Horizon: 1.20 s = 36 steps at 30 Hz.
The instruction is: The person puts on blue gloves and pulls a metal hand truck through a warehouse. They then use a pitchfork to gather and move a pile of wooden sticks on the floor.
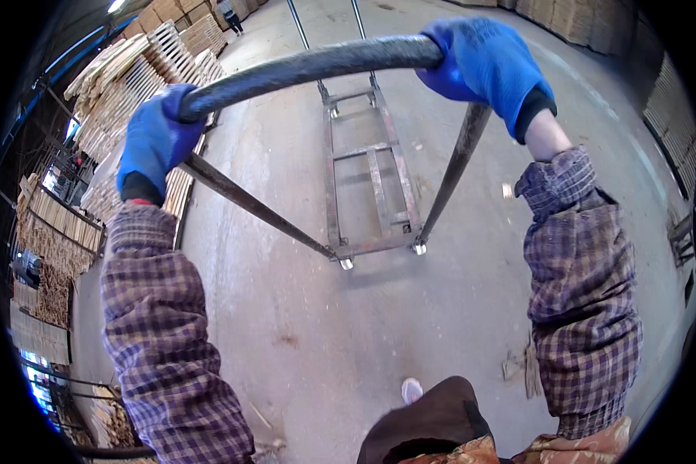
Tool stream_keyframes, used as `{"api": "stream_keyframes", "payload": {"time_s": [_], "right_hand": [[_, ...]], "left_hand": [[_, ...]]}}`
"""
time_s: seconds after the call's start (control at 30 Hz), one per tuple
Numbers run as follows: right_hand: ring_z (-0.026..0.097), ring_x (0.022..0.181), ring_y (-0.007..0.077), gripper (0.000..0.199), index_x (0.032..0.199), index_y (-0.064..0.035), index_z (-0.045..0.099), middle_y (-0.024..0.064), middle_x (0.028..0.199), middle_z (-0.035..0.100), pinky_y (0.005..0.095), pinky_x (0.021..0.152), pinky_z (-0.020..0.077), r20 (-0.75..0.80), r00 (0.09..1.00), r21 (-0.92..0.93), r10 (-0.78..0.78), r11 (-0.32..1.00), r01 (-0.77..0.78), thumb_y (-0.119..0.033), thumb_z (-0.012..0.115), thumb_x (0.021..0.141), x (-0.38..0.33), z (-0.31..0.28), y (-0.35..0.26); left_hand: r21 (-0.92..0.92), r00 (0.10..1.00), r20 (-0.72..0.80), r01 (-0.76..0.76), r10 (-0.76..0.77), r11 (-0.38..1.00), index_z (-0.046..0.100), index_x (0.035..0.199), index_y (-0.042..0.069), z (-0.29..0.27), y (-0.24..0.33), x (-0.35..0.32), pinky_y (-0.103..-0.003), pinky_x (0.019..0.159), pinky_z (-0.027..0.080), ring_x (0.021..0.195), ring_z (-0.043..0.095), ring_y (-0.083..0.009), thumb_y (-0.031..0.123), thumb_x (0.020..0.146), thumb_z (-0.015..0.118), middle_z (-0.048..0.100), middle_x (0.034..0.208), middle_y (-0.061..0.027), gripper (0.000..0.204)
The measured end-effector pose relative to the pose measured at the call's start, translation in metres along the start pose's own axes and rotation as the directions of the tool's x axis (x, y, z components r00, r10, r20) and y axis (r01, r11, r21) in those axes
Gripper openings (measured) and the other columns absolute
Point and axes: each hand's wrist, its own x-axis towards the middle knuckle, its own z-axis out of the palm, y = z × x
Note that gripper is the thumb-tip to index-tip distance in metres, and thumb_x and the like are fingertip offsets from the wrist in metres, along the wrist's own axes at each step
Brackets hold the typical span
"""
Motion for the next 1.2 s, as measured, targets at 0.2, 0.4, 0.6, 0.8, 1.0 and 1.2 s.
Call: {"api": "stream_keyframes", "payload": {"time_s": [0.2, 0.4, 0.6, 0.8, 1.0, 1.2], "right_hand": [[0.065, 0.063, 0.0289, 0.021, 0.079, -0.0165, 0.066, 0.0109, 0.069, 0.065, 0.0399, 0.061, 0.0517, 0.004, 0.999, -0.1, 0.042, 0.994, -0.041, -0.037, 0.065, 0.077, -0.024, -0.043, -0.017], [0.067, 0.07, 0.0248, 0.022, 0.094, -0.0171, 0.068, 0.0067, 0.076, 0.068, 0.0367, 0.068, 0.0528, -0.148, 0.988, 0.014, -0.036, 0.999, 0.039, -0.035, 0.07, 0.081, -0.046, -0.036, 0.025], [0.064, 0.067, 0.0212, 0.016, 0.091, -0.0134, 0.068, 0.0066, 0.071, 0.063, 0.0344, 0.068, 0.0513, -0.092, 0.996, 0.094, -0.015, 0.995, 0.024, -0.027, 0.07, 0.083, -0.045, -0.004, 0.079], [0.062, 0.058, 0.0268, 0.014, 0.066, -0.0147, 0.066, 0.0094, 0.062, 0.063, 0.0371, 0.055, 0.0473, -0.06, 0.992, 0.201, 0.113, 0.975, -0.098, -0.028, 0.07, 0.068, -0.064, -0.058, 0.071], [0.06, 0.054, 0.0282, 0.014, 0.062, -0.0153, 0.06, 0.0097, 0.059, 0.059, 0.0391, 0.052, 0.046, -0.18, 0.984, 0.058, -0.014, 0.998, 0.025, -0.026, 0.064, 0.07, -0.079, -0.037, 0.09], [0.061, 0.057, 0.0328, 0.02, 0.061, -0.0147, 0.059, 0.0123, 0.062, 0.06, 0.0418, 0.052, 0.047, -0.232, 0.971, -0.112, 0.066, 0.989, -0.094, -0.031, 0.065, 0.071, -0.064, -0.033, 0.049]], "left_hand": [[0.028, 0.999, -0.03, 0.013, -0.012, 1.0, 0.066, 0.105, 0.013, -0.037, 0.008, -0.022, -0.039, 0.081, 0.052, 0.09, 0.066, -0.0317, 0.024, 0.08, 0.069, 0.068, 0.096, -0.0136, 0.027], [0.081, 0.966, -0.18, -0.175, 0.187, 0.981, 0.067, 0.107, 0.016, -0.039, 0.026, -0.015, -0.038, 0.077, 0.054, 0.087, 0.068, -0.0313, 0.027, 0.078, 0.072, 0.07, 0.095, -0.0106, 0.031], [0.105, 0.951, -0.185, -0.232, 0.248, 0.967, 0.068, 0.104, 0.019, -0.01, 0.062, 0.027, -0.042, 0.076, 0.054, 0.085, 0.067, -0.0339, 0.033, 0.083, 0.066, 0.069, 0.092, -0.012, 0.025], [0.27, 0.905, -0.306, -0.217, 0.297, 0.938, 0.067, 0.102, 0.016, -0.049, 0.098, 0.029, -0.041, 0.077, 0.055, 0.081, 0.068, -0.0314, 0.035, 0.088, 0.063, 0.069, 0.088, -0.011, 0.024], [0.171, 0.935, -0.171, -0.283, 0.311, 0.944, 0.067, 0.101, 0.015, -0.036, 0.099, 0.009, -0.04, 0.077, 0.055, 0.08, 0.069, -0.0296, 0.035, 0.086, 0.065, 0.069, 0.088, -0.0116, 0.025], [0.13, 0.956, -0.168, -0.219, 0.239, 0.967, 0.067, 0.107, 0.019, -0.039, 0.075, -0.002, -0.041, 0.079, 0.054, 0.085, 0.068, -0.0315, 0.033, 0.085, 0.065, 0.069, 0.09, -0.0129, 0.026]]}}
